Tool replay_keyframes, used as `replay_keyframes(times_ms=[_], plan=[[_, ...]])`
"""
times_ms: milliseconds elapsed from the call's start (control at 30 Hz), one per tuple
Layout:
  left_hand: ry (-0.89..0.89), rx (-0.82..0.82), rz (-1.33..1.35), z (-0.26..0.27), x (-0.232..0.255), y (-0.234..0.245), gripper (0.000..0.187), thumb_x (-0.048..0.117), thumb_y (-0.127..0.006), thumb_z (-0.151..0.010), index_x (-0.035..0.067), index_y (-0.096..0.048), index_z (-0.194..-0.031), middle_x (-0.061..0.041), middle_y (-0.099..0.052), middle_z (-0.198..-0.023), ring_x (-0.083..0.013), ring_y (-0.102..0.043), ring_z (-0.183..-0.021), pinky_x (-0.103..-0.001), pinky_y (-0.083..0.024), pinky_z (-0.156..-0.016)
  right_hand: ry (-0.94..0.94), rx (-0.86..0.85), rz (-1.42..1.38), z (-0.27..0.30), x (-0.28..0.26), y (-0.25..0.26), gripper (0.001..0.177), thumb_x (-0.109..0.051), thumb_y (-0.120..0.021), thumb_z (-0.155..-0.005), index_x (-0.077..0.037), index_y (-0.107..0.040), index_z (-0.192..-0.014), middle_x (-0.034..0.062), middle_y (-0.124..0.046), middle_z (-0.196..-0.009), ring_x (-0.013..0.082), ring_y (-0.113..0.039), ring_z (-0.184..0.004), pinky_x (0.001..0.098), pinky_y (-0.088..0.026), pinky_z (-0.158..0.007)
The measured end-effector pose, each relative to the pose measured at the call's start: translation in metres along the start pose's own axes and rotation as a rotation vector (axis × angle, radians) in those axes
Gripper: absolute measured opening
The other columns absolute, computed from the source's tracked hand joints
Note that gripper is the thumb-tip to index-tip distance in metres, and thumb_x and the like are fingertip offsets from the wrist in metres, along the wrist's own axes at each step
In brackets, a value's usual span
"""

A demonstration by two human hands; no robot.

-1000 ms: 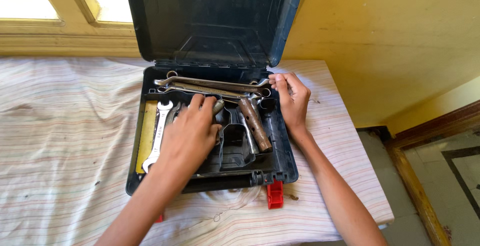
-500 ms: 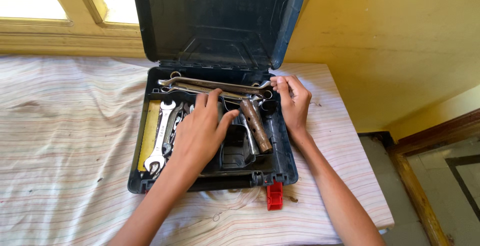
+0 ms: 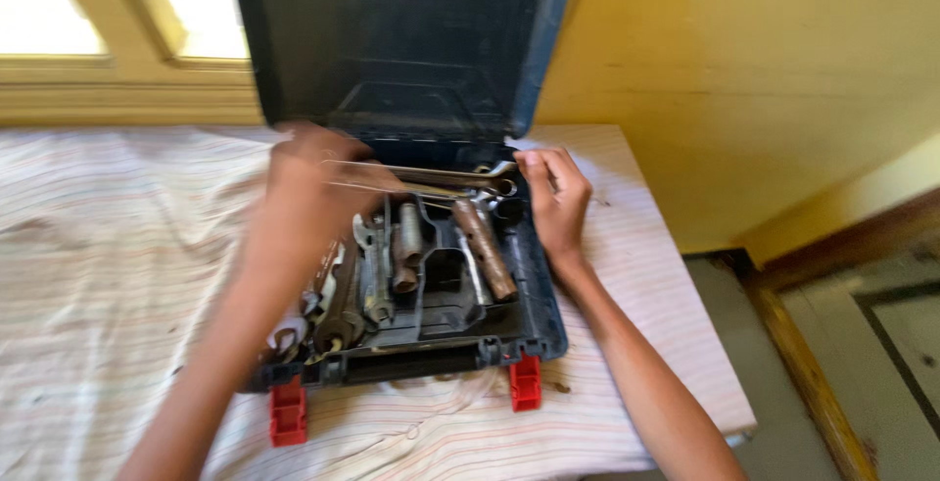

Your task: The person places various hand tools, including wrenches, sockets, and a utility knife, into a black Bosch toolbox on a table. The person closes the toolbox, then reopens it and removes a socket before the clip ends.

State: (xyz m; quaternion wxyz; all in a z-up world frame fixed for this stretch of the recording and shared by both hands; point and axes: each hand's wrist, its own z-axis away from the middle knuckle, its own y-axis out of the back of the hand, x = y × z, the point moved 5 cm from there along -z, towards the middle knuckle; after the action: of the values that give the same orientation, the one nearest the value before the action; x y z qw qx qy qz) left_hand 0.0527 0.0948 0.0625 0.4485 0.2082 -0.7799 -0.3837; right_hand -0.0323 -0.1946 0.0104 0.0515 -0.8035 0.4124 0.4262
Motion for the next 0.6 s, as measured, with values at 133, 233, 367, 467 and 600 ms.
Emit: replay_keyframes(times_ms=[133,233,367,467,600], plan=[[-0.018,0.352,0.205,-0.034,-0.069,0.032,0.044,0.036,-0.063,-0.111,-0.003,-0.064,-0.131,-0.019,-0.065,-0.124,-0.0305,-0.058,-0.117,-0.042,-0.047,-0.101,-0.012,0.022,0.012,0.002,0.01,0.001,0.022,-0.011,-0.06,-0.102,0.0,-0.066,-0.12,0.0118,-0.068,-0.115,0.0198,-0.066,-0.104,0.0308,-0.055,-0.088],[0.159,0.092,0.768,-0.043,-0.112,0.0,0.038,0.03,-0.053,-0.112,0.001,-0.065,-0.134,-0.01,-0.067,-0.118,-0.017,-0.058,-0.109,-0.033,-0.046,-0.099,-0.076,-0.116,0.033,-0.005,0.027,-0.007,0.028,-0.014,-0.057,-0.106,-0.002,-0.064,-0.13,0.0109,-0.072,-0.122,0.0208,-0.067,-0.115,0.0314,-0.052,-0.099],[0.187,0.016,1.007,-0.023,-0.124,-0.029,0.033,0.018,-0.055,-0.108,0.0,-0.065,-0.134,-0.012,-0.068,-0.119,-0.0148,-0.062,-0.104,-0.033,-0.049,-0.096,-0.114,-0.233,-0.033,-0.005,0.052,-0.011,0.046,-0.016,-0.052,-0.108,-0.001,-0.048,-0.151,0.0131,-0.069,-0.138,0.0217,-0.064,-0.126,0.0327,-0.046,-0.109],[0.22,0.006,1.188,-0.019,-0.118,-0.03,0.038,0.01,-0.053,-0.101,0.008,-0.053,-0.139,-0.01,-0.066,-0.13,-0.0149,-0.063,-0.11,-0.033,-0.048,-0.099,-0.145,-0.296,-0.153,-0.004,0.061,-0.015,0.051,-0.012,-0.05,-0.107,0.002,-0.042,-0.156,0.0194,-0.061,-0.146,0.0232,-0.057,-0.132,0.0334,-0.041,-0.114],[0.125,-0.046,1.247,-0.026,-0.102,-0.016,0.051,0.001,-0.049,-0.098,0.004,-0.049,-0.149,-0.01,-0.06,-0.145,-0.015,-0.056,-0.134,-0.031,-0.04,-0.116,-0.223,-0.327,-0.251,-0.005,0.055,-0.017,0.052,-0.011,-0.047,-0.109,0.002,-0.035,-0.158,0.0192,-0.054,-0.153,0.0217,-0.051,-0.141,0.0328,-0.038,-0.117]])
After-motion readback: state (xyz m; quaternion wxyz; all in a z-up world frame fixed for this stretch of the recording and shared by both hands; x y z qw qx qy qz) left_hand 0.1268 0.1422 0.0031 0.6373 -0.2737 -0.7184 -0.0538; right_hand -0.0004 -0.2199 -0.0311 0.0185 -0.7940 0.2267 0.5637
